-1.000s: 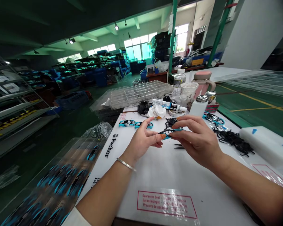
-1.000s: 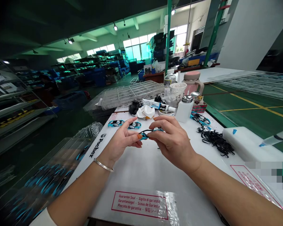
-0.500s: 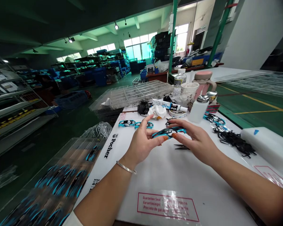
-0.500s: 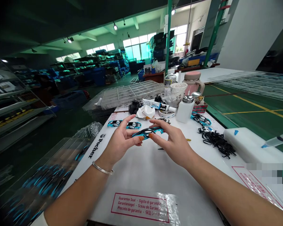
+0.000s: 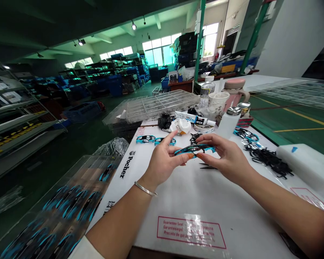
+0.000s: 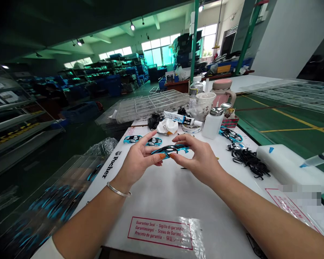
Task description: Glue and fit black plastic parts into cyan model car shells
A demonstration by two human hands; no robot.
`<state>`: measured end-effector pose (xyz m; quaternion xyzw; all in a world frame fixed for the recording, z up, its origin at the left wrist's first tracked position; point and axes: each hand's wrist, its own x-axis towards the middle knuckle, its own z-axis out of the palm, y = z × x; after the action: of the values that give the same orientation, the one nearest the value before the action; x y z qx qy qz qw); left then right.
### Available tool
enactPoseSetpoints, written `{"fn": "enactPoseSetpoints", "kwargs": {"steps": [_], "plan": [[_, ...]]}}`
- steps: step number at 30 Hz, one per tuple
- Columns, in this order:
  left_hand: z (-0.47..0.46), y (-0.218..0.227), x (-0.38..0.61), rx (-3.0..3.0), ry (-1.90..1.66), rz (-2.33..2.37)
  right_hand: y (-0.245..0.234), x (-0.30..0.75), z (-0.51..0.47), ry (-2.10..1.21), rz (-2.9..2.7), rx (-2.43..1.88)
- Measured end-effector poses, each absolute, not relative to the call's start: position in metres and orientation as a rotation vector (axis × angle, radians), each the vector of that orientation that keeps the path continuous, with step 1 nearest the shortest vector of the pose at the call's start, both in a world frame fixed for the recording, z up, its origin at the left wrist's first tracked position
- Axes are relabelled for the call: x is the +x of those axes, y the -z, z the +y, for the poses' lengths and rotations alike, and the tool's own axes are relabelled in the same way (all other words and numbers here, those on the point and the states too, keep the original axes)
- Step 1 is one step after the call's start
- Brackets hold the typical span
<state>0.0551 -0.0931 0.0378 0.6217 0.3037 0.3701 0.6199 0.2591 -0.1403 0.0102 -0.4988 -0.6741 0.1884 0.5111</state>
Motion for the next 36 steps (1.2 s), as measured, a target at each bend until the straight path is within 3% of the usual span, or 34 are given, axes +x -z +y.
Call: {"fn": "enactPoseSetpoints", "kwargs": {"steps": [10, 36], "plan": [[-0.085, -0.035, 0.052, 1.461, -0.839, 0.666, -0.015, 0.261, -0.136, -0.866, -1.466, -1.033], [-0.092, -0.035, 0.054, 1.58, -0.881, 0.758, -0.009, 0.249, -0.14, -0.865, -1.394, -1.18]]}}
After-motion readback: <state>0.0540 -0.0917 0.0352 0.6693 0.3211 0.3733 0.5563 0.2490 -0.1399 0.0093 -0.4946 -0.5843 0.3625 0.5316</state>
